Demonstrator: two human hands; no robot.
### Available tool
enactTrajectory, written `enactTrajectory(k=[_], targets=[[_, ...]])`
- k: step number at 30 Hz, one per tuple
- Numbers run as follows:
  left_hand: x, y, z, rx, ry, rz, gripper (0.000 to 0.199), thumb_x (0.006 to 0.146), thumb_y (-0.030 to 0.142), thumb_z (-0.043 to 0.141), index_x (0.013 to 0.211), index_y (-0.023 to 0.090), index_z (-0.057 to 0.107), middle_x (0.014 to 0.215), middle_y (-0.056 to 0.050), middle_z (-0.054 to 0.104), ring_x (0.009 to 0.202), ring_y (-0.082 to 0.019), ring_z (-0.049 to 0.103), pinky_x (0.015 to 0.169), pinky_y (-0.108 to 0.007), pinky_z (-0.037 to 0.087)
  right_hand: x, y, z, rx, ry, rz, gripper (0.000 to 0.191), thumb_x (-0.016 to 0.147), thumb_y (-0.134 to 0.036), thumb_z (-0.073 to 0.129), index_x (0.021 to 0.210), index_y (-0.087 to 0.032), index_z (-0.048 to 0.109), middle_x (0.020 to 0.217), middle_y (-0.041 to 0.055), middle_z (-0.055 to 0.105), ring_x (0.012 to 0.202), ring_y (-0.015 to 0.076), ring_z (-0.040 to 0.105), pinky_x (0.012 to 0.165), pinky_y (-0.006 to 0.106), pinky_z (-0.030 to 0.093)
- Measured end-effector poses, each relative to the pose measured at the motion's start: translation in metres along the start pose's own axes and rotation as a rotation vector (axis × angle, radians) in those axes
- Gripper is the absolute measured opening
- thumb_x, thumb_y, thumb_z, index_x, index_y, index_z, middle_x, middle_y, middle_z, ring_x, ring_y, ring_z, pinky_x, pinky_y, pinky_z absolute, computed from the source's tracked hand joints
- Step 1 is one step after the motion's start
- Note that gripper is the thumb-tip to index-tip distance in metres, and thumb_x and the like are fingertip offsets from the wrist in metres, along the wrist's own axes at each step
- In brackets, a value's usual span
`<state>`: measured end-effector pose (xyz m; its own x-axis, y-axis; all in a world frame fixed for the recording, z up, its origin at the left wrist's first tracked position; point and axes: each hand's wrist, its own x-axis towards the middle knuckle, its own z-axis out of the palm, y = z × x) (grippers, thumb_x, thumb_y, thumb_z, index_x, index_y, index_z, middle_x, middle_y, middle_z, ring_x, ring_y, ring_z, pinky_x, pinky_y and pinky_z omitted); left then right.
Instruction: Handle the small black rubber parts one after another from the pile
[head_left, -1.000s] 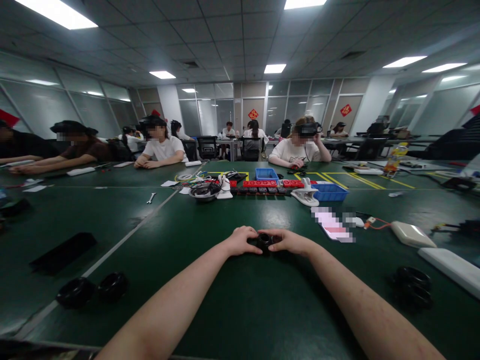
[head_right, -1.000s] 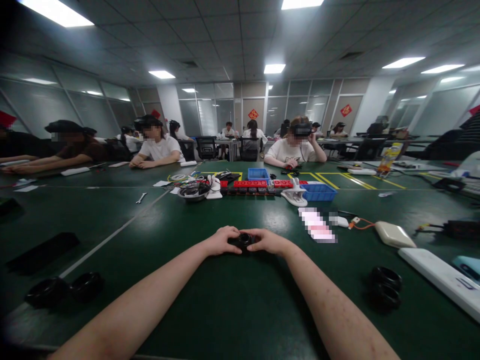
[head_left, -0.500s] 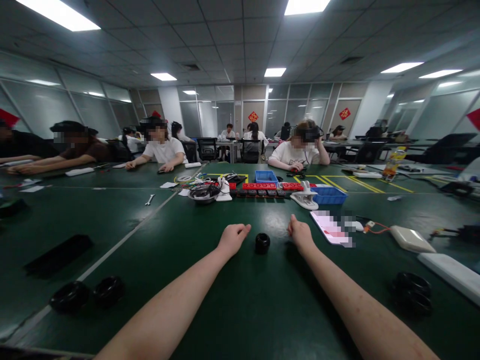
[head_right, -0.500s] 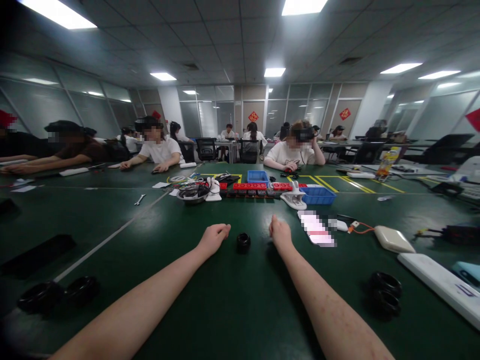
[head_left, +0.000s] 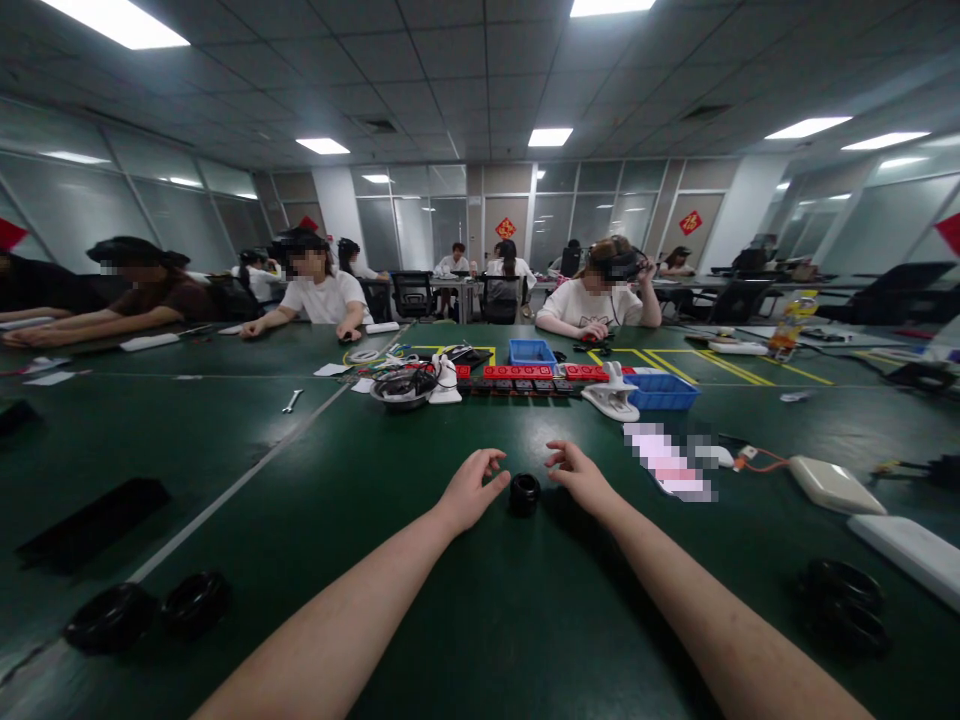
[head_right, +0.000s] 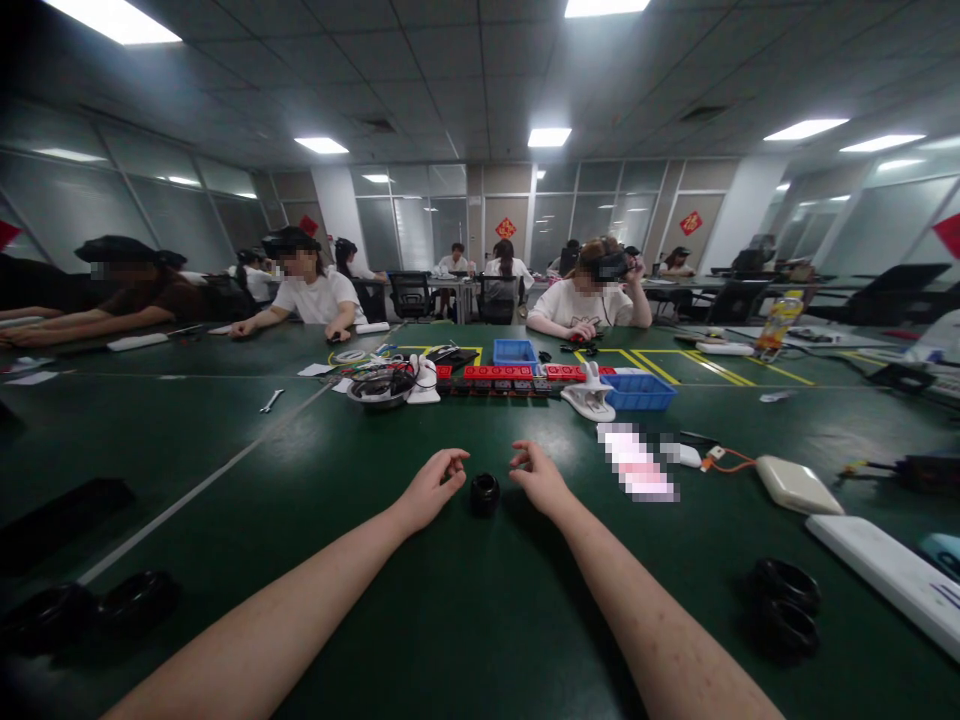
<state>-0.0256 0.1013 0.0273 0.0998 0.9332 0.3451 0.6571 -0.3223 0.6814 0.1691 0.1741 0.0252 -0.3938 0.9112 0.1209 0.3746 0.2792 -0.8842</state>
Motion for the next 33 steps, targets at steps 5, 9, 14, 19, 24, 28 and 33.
enactTrajectory(k=[5, 9, 14, 19, 24, 28, 33], targets=[[-0.002, 0.004, 0.004, 0.161, -0.124, -0.036, 0.074, 0.051, 0.059, 0.063, 0.112, 0.021, 0.042, 0.106, -0.007, 0.047, 0.099, -0.025, 0.044, 0.083, -0.035, 0.036, -0.015, -0.017, 0.001, -0.029, -0.179, 0.05, 0.058, 0.054, -0.025, 0.064, 0.106, -0.016, 0.04, 0.093, 0.0046, 0.049, 0.068, 0.013, 0.048, 0.061, 0.028, 0.04], [-0.002, 0.008, 0.016, 0.265, -0.141, -0.073, 0.074, 0.045, 0.058, 0.066, 0.105, 0.021, 0.046, 0.101, -0.006, 0.049, 0.096, -0.026, 0.045, 0.082, -0.036, 0.035, -0.029, -0.014, 0.02, -0.14, -0.053, 0.052, 0.062, 0.05, -0.035, 0.069, 0.102, -0.016, 0.041, 0.09, 0.0043, 0.05, 0.067, 0.0138, 0.049, 0.061, 0.028, 0.039], [0.0, 0.011, 0.024, 0.339, -0.102, -0.107, 0.049, 0.054, 0.045, 0.065, 0.093, 0.019, 0.049, 0.088, -0.004, 0.054, 0.085, -0.023, 0.05, 0.075, -0.033, 0.037, -0.032, -0.01, 0.04, -0.244, 0.157, 0.032, 0.053, 0.047, -0.045, 0.069, 0.086, -0.018, 0.045, 0.082, 0.0031, 0.052, 0.073, 0.0181, 0.05, 0.062, 0.029, 0.038], [0.001, 0.015, 0.025, 0.37, -0.11, -0.122, 0.027, 0.062, 0.037, 0.058, 0.082, 0.019, 0.052, 0.081, -0.003, 0.056, 0.081, -0.022, 0.051, 0.072, -0.032, 0.036, -0.034, -0.016, 0.048, -0.296, 0.219, 0.034, 0.044, 0.051, -0.048, 0.066, 0.075, -0.02, 0.042, 0.073, 0.0012, 0.052, 0.067, 0.0171, 0.049, 0.057, 0.028, 0.036], [0.003, 0.013, 0.026, 0.369, -0.117, -0.141, 0.02, 0.061, 0.033, 0.058, 0.073, 0.019, 0.052, 0.078, -0.003, 0.057, 0.078, -0.022, 0.053, 0.069, -0.032, 0.037, -0.034, -0.013, 0.052, -0.277, 0.256, 0.007, 0.038, 0.054, -0.044, 0.065, 0.072, -0.02, 0.042, 0.073, 0.0014, 0.052, 0.067, 0.0167, 0.049, 0.058, 0.028, 0.036], [0.004, 0.011, 0.025, 0.349, -0.128, -0.128, 0.024, 0.058, 0.035, 0.062, 0.072, 0.018, 0.054, 0.077, -0.002, 0.057, 0.077, -0.021, 0.053, 0.068, -0.03, 0.038, -0.034, -0.011, 0.051, -0.231, 0.208, -0.006, 0.034, 0.054, -0.039, 0.066, 0.073, -0.019, 0.046, 0.076, 0.0018, 0.053, 0.07, 0.017, 0.05, 0.061, 0.029, 0.038], [0.008, 0.005, 0.016, 0.294, -0.237, -0.039, 0.034, 0.055, 0.046, 0.064, 0.072, 0.017, 0.057, 0.073, -0.001, 0.057, 0.071, -0.018, 0.053, 0.06, -0.025, 0.036, -0.033, -0.013, 0.034, -0.138, 0.037, -0.099, 0.032, 0.057, -0.026, 0.066, 0.086, -0.017, 0.056, 0.085, 0.0035, 0.055, 0.081, 0.0187, 0.051, 0.072, 0.031, 0.039]])
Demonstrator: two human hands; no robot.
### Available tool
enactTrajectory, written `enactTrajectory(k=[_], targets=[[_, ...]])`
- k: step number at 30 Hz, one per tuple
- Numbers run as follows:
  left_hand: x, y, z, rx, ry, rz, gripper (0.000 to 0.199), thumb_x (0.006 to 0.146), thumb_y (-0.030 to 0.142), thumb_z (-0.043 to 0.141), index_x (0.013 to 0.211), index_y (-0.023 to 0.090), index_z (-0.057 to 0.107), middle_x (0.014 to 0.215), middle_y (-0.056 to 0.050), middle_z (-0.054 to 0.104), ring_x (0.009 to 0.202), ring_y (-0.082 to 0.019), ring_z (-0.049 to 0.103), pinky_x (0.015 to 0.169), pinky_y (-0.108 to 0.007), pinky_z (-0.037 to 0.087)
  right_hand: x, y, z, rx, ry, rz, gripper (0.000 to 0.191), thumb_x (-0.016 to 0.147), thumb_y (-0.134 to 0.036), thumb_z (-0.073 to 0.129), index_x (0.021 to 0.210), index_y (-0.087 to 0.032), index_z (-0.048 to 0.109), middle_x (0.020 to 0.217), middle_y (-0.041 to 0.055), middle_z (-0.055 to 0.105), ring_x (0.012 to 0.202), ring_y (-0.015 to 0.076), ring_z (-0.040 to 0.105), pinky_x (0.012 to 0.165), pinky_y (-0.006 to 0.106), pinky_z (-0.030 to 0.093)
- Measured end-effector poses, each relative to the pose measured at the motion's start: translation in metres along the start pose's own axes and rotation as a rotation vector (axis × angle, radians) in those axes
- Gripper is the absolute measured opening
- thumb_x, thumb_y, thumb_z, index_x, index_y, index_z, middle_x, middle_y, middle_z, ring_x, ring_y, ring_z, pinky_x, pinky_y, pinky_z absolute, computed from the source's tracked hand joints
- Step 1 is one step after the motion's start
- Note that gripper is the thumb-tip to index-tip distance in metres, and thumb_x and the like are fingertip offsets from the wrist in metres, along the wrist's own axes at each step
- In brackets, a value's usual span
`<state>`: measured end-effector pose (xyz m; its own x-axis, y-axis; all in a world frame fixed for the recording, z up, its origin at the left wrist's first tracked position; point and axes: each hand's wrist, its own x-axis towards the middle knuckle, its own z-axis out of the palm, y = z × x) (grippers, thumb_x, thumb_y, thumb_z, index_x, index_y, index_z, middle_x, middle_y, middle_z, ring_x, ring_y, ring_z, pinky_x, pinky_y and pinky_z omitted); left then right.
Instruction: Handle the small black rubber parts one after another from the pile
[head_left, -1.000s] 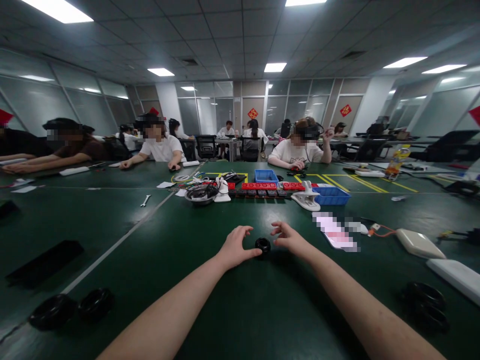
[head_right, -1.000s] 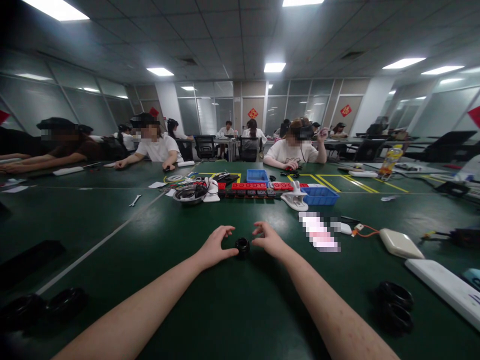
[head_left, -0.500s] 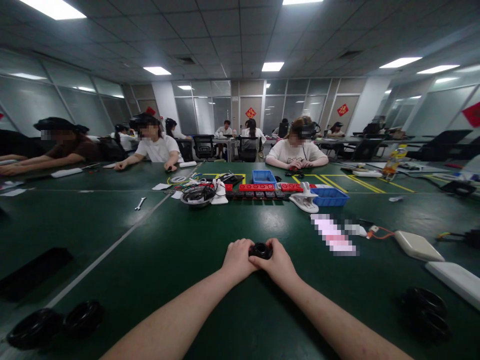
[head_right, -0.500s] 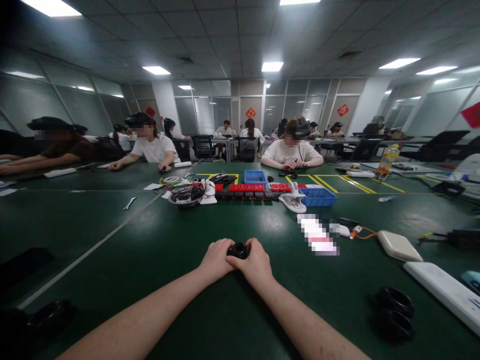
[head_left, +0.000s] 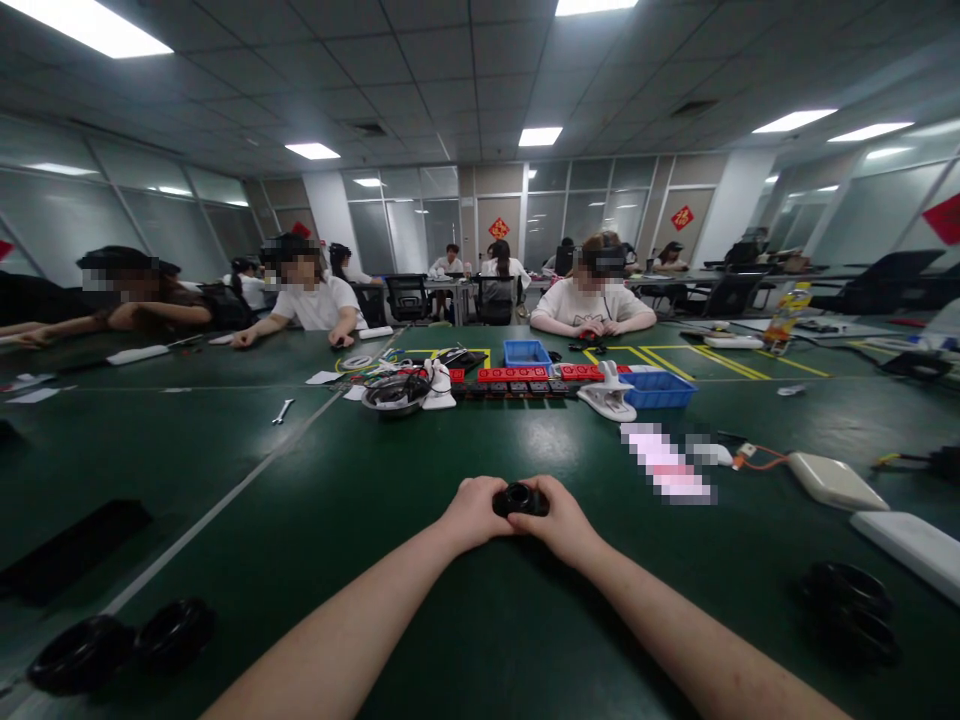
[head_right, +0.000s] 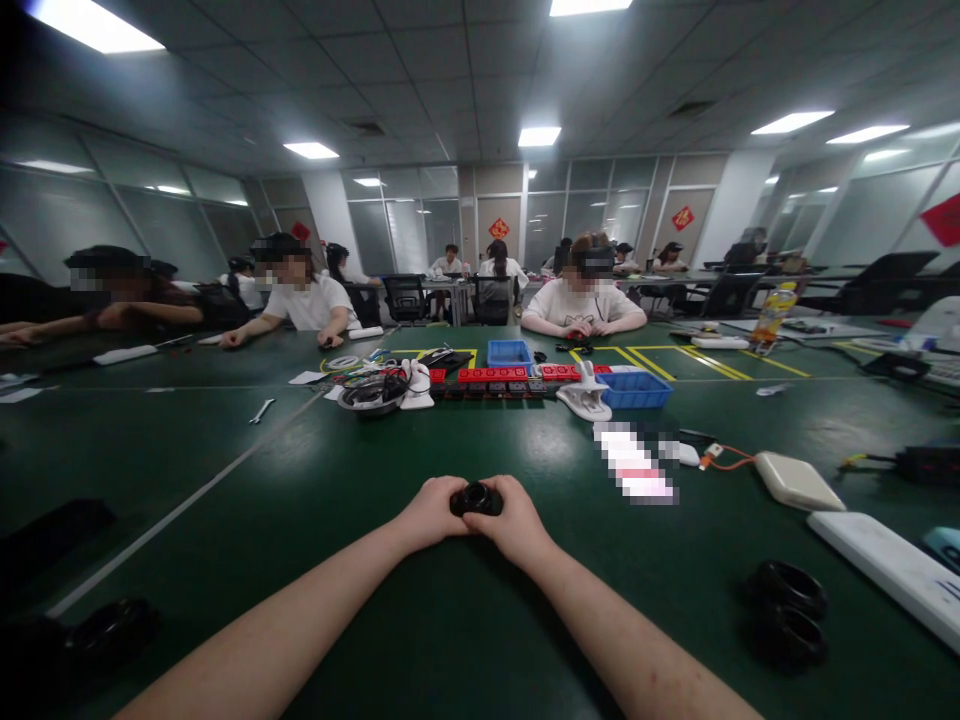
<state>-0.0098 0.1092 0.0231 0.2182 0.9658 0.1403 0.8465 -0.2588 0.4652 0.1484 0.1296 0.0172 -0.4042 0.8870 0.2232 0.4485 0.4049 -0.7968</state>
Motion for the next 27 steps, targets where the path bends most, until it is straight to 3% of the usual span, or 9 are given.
enactTrajectory(k=[5, 8, 12, 15, 20, 23, 27], targets=[[0.004, -0.007, -0.01, -0.117, -0.152, 0.141, 0.036, 0.058, 0.048, 0.064, 0.077, 0.017, 0.062, 0.075, 0.001, 0.058, 0.075, -0.017, 0.053, 0.064, -0.023, 0.037, 0.008, 0.004, -0.02, 0.087, -0.251, -0.112, 0.042, 0.056, -0.024, 0.068, 0.097, -0.018, 0.06, 0.091, 0.0041, 0.056, 0.086, 0.0198, 0.052, 0.079, 0.033, 0.039], [0.005, -0.01, -0.014, -0.219, -0.22, 0.133, 0.037, 0.057, 0.042, 0.068, 0.086, 0.019, 0.062, 0.083, 0.0, 0.06, 0.081, -0.019, 0.054, 0.071, -0.026, 0.039, 0.011, 0.01, -0.024, 0.176, -0.278, -0.079, 0.047, 0.055, -0.02, 0.068, 0.101, -0.018, 0.057, 0.093, 0.0037, 0.058, 0.084, 0.0188, 0.053, 0.077, 0.033, 0.04], [0.003, -0.011, -0.015, -0.552, -0.304, 0.108, 0.063, 0.055, 0.024, 0.071, 0.114, 0.022, 0.047, 0.101, -0.003, 0.059, 0.092, -0.018, 0.054, 0.081, -0.03, 0.041, 0.009, 0.013, -0.025, 0.282, -0.362, -0.036, 0.043, 0.058, -0.02, 0.066, 0.1, -0.017, 0.056, 0.088, 0.0026, 0.061, 0.079, 0.0169, 0.054, 0.074, 0.032, 0.042], [0.001, -0.014, -0.012, -0.688, -0.345, 0.119, 0.07, 0.057, 0.018, 0.07, 0.12, 0.022, 0.041, 0.111, -0.005, 0.055, 0.101, -0.018, 0.052, 0.088, -0.032, 0.038, 0.007, 0.013, -0.026, 0.358, -0.423, -0.019, 0.043, 0.06, -0.019, 0.065, 0.102, -0.017, 0.055, 0.092, 0.0029, 0.061, 0.081, 0.0169, 0.054, 0.075, 0.032, 0.042], [-0.002, -0.019, -0.011, -0.575, -0.266, 0.106, 0.081, 0.053, 0.024, 0.072, 0.125, 0.023, 0.034, 0.109, -0.005, 0.055, 0.099, -0.02, 0.051, 0.088, -0.035, 0.038, 0.003, 0.012, -0.029, 0.386, -0.434, 0.01, 0.061, 0.06, -0.021, 0.065, 0.117, -0.019, 0.044, 0.104, 0.0052, 0.056, 0.085, 0.017, 0.054, 0.076, 0.032, 0.042], [-0.004, -0.02, -0.013, -0.534, -0.189, 0.098, 0.077, 0.054, 0.028, 0.072, 0.123, 0.022, 0.038, 0.109, -0.005, 0.055, 0.098, -0.02, 0.05, 0.087, -0.034, 0.038, 0.001, 0.012, -0.035, 0.225, -0.367, -0.019, 0.068, 0.057, -0.023, 0.068, 0.12, -0.019, 0.042, 0.11, 0.0067, 0.053, 0.092, 0.0196, 0.051, 0.081, 0.035, 0.04], [-0.007, -0.013, -0.016, -0.432, -0.093, 0.117, 0.067, 0.055, 0.035, 0.072, 0.116, 0.023, 0.048, 0.113, -0.005, 0.053, 0.103, -0.021, 0.047, 0.091, -0.034, 0.034, 0.002, 0.014, -0.037, 0.057, -0.354, -0.087, 0.064, 0.055, -0.026, 0.069, 0.115, -0.019, 0.048, 0.107, 0.0072, 0.056, 0.095, 0.0228, 0.05, 0.085, 0.038, 0.037]])
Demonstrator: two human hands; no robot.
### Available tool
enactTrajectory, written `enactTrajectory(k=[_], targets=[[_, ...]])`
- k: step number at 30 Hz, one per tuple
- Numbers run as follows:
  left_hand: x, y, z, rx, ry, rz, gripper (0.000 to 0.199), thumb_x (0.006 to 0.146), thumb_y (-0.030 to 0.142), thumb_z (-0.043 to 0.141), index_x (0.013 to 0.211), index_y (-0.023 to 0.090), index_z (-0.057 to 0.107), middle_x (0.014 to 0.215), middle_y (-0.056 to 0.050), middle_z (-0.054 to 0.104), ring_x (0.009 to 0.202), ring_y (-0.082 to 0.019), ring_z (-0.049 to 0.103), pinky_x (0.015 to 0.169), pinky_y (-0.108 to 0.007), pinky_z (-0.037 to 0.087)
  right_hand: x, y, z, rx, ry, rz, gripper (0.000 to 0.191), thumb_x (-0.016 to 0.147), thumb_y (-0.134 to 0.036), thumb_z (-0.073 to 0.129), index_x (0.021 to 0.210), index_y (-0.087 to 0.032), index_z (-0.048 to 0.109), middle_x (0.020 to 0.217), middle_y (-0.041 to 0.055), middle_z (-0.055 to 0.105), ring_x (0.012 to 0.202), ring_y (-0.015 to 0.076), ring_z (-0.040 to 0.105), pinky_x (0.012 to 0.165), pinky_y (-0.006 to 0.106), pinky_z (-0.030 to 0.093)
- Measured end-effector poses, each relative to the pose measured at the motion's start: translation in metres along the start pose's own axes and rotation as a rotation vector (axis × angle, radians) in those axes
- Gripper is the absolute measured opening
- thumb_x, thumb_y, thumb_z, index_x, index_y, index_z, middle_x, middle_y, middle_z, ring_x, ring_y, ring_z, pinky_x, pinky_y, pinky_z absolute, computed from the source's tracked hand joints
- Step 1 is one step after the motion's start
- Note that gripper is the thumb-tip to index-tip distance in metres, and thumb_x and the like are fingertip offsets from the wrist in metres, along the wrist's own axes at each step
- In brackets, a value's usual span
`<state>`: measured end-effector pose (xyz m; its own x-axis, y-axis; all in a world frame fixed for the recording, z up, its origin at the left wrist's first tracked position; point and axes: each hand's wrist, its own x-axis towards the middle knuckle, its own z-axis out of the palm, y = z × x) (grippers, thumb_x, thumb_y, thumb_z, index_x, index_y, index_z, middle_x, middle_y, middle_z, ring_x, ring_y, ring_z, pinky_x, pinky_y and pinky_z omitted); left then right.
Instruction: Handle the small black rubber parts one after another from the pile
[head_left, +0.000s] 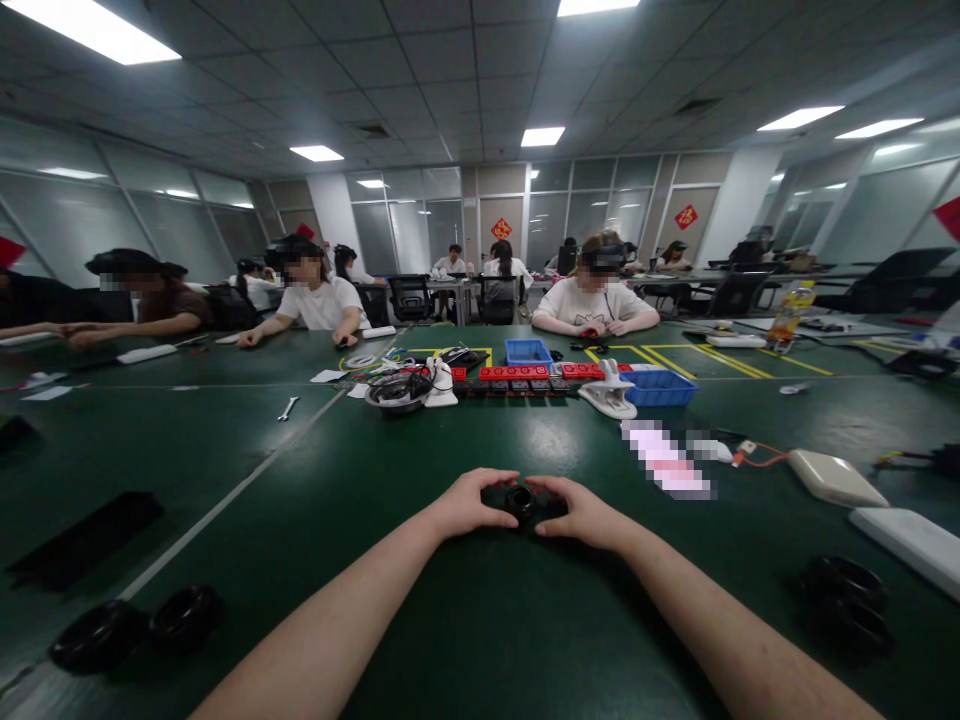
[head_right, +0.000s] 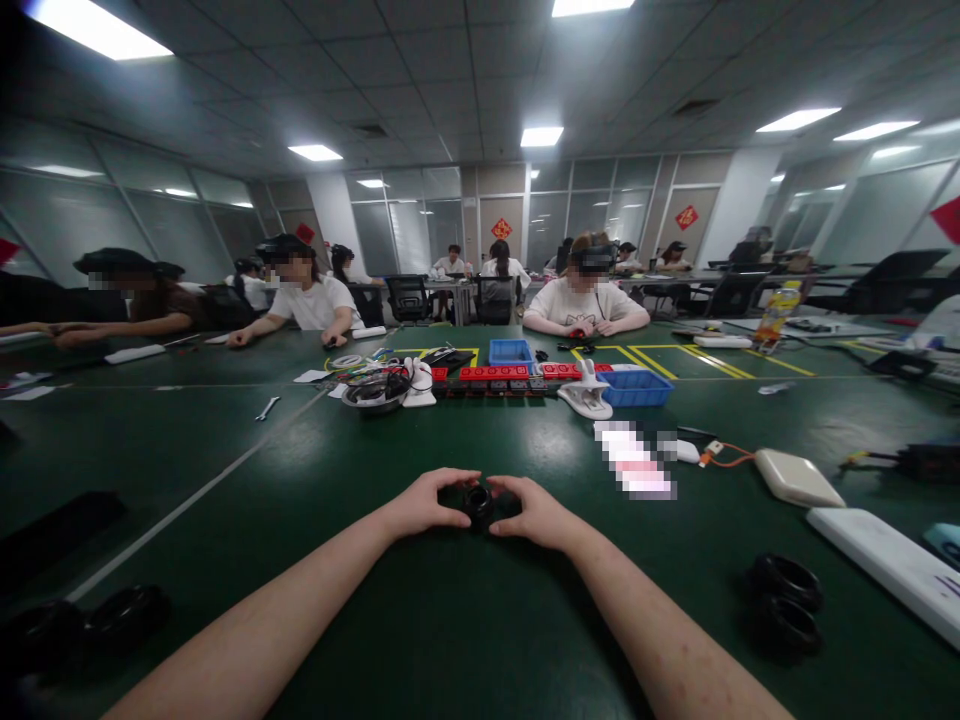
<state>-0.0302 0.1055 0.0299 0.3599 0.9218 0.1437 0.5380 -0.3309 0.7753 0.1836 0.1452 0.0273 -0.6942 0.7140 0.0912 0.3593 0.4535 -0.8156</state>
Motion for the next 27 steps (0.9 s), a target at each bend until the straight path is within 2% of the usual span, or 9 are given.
enactTrajectory(k=[4, 8, 12, 17, 21, 27], targets=[[-0.001, 0.009, 0.004, 0.032, 0.008, 0.027, 0.058, 0.057, 0.035, 0.071, 0.111, 0.024, 0.052, 0.111, -0.004, 0.054, 0.102, -0.021, 0.048, 0.089, -0.033, 0.036, 0.005, 0.002, 0.005, -0.065, -0.026, -0.061, 0.059, 0.056, -0.027, 0.068, 0.112, -0.02, 0.052, 0.104, 0.0058, 0.057, 0.093, 0.0225, 0.051, 0.083, 0.036, 0.037], [0.0, 0.013, 0.008, 0.026, -0.027, 0.04, 0.048, 0.06, 0.033, 0.069, 0.105, 0.023, 0.056, 0.102, -0.003, 0.058, 0.095, -0.02, 0.051, 0.084, -0.032, 0.037, 0.009, 0.004, 0.01, -0.151, -0.013, -0.028, 0.049, 0.055, -0.029, 0.069, 0.102, -0.019, 0.058, 0.093, 0.0039, 0.06, 0.087, 0.0215, 0.053, 0.076, 0.032, 0.039], [0.0, 0.014, 0.01, 0.079, 0.029, 0.045, 0.045, 0.058, 0.033, 0.07, 0.1, 0.021, 0.058, 0.097, -0.003, 0.058, 0.093, -0.02, 0.05, 0.083, -0.031, 0.038, 0.01, 0.008, 0.011, -0.153, -0.019, -0.011, 0.036, 0.057, -0.03, 0.068, 0.09, -0.019, 0.062, 0.084, 0.0013, 0.06, 0.079, 0.0188, 0.053, 0.07, 0.028, 0.039], [0.0, 0.016, 0.012, 0.153, 0.086, 0.06, 0.043, 0.057, 0.039, 0.069, 0.094, 0.021, 0.06, 0.092, -0.003, 0.057, 0.09, -0.02, 0.049, 0.079, -0.03, 0.038, 0.01, 0.011, 0.014, -0.107, -0.01, 0.033, 0.034, 0.057, -0.032, 0.068, 0.087, -0.017, 0.061, 0.078, -0.0001, 0.06, 0.073, 0.0166, 0.053, 0.063, 0.025, 0.038], [-0.001, 0.02, 0.014, 0.217, 0.153, 0.007, 0.042, 0.055, 0.044, 0.069, 0.088, 0.02, 0.061, 0.086, -0.003, 0.058, 0.085, -0.02, 0.05, 0.075, -0.029, 0.039, 0.011, 0.01, 0.02, -0.151, 0.077, 0.094, 0.036, 0.054, -0.036, 0.068, 0.083, -0.016, 0.059, 0.073, -0.0005, 0.058, 0.068, 0.0148, 0.051, 0.057, 0.023, 0.035], [-0.001, 0.018, 0.025, 0.267, 0.311, -0.118, 0.037, 0.055, 0.04, 0.069, 0.085, 0.02, 0.061, 0.085, -0.002, 0.059, 0.084, -0.02, 0.051, 0.073, -0.03, 0.039, 0.013, 0.0, 0.033, -0.416, 0.272, 0.173, 0.032, 0.053, -0.04, 0.066, 0.07, -0.018, 0.051, 0.068, -0.0008, 0.055, 0.062, 0.013, 0.048, 0.052, 0.021, 0.028]])
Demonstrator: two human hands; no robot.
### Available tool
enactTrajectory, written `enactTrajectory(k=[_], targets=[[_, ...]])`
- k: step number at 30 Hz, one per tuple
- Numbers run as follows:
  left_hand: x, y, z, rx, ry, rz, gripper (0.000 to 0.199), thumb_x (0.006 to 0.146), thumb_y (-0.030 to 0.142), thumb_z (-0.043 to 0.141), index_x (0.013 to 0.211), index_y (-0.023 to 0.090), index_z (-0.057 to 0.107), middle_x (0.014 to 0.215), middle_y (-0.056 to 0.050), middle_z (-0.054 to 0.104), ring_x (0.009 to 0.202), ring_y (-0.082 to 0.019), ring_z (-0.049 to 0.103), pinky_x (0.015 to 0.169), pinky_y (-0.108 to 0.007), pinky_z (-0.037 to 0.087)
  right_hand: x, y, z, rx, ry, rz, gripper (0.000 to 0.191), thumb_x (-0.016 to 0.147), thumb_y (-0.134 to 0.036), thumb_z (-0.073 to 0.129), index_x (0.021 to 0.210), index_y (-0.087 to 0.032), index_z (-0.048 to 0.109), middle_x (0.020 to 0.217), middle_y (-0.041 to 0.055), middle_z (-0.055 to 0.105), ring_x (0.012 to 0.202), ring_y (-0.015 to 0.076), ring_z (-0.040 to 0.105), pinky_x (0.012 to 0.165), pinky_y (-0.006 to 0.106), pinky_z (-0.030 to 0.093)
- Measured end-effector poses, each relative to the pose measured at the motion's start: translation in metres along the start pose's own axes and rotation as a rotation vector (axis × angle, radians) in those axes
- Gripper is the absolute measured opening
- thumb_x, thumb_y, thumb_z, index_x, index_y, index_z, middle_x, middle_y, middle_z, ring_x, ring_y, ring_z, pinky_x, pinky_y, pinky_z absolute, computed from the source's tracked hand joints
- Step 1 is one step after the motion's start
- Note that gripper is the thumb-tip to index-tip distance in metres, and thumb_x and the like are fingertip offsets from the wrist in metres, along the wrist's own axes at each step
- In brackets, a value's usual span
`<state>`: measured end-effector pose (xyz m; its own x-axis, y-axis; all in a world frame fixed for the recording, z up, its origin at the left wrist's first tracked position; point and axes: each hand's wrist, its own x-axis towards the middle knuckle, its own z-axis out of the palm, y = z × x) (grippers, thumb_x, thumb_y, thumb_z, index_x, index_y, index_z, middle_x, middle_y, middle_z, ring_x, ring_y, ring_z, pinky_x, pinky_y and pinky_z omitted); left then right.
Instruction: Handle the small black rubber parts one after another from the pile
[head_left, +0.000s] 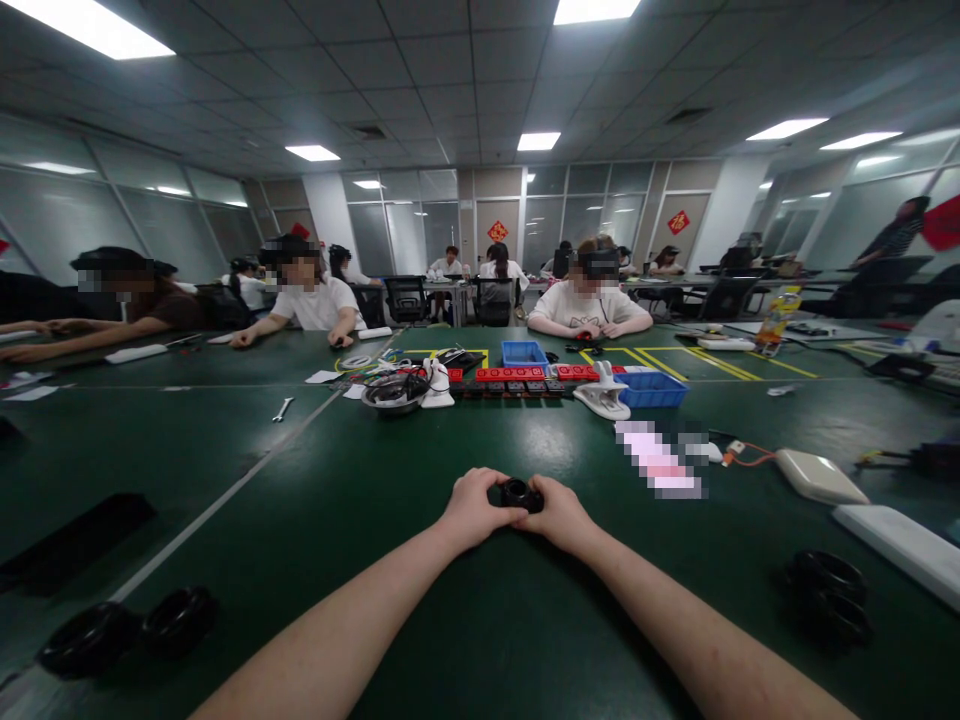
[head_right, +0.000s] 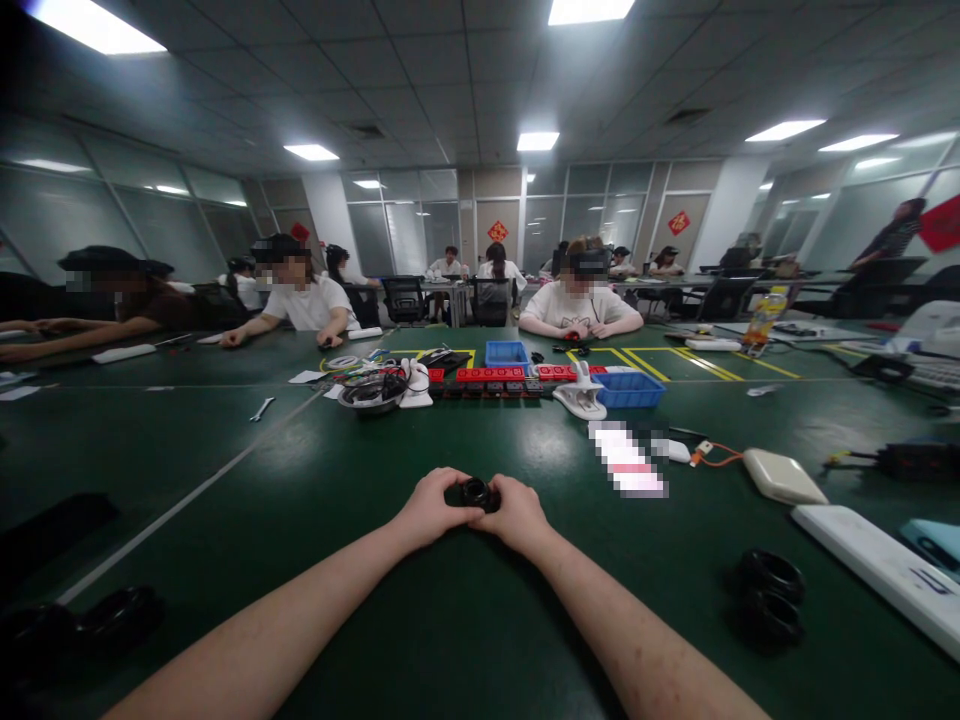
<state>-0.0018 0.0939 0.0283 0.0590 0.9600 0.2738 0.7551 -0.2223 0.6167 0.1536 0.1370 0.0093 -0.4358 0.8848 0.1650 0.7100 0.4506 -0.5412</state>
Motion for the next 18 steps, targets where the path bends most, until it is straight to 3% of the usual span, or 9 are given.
enactTrajectory(k=[5, 8, 14, 18], targets=[[-0.001, 0.004, 0.015, 0.067, 0.142, -0.139, 0.033, 0.056, 0.041, 0.067, 0.08, 0.02, 0.059, 0.082, -0.002, 0.058, 0.083, -0.021, 0.051, 0.072, -0.031, 0.038, -0.005, -0.017, 0.004, -0.235, 0.147, 0.053, 0.018, 0.064, -0.032, 0.056, 0.07, -0.017, 0.049, 0.072, 0.0041, 0.057, 0.065, 0.0165, 0.051, 0.054, 0.024, 0.029], [0.0, 0.005, 0.019, 0.079, 0.147, -0.156, 0.033, 0.058, 0.041, 0.066, 0.082, 0.019, 0.057, 0.084, -0.002, 0.058, 0.085, -0.021, 0.051, 0.074, -0.032, 0.037, -0.007, -0.02, 0.005, -0.259, 0.157, 0.066, 0.018, 0.067, -0.031, 0.053, 0.076, -0.016, 0.051, 0.077, 0.0068, 0.058, 0.072, 0.0195, 0.054, 0.06, 0.027, 0.033], [0.0, -0.003, 0.007, -0.034, 0.026, -0.035, 0.06, 0.052, 0.044, 0.07, 0.105, 0.023, 0.051, 0.098, -0.004, 0.054, 0.094, -0.023, 0.049, 0.081, -0.034, 0.038, -0.004, 0.002, -0.004, 0.097, 0.006, -0.085, 0.072, 0.053, -0.04, 0.067, 0.116, -0.017, 0.041, 0.107, 0.0094, 0.053, 0.096, 0.0239, 0.051, 0.079, 0.035, 0.037], [0.002, -0.008, -0.002, -0.148, -0.034, 0.047, 0.061, 0.055, 0.042, 0.069, 0.11, 0.022, 0.05, 0.103, -0.006, 0.054, 0.098, -0.022, 0.048, 0.085, -0.033, 0.039, 0.0, 0.009, -0.015, 0.315, -0.119, -0.16, 0.067, 0.057, -0.034, 0.067, 0.118, -0.017, 0.044, 0.108, 0.0083, 0.055, 0.096, 0.0226, 0.051, 0.082, 0.036, 0.039]])
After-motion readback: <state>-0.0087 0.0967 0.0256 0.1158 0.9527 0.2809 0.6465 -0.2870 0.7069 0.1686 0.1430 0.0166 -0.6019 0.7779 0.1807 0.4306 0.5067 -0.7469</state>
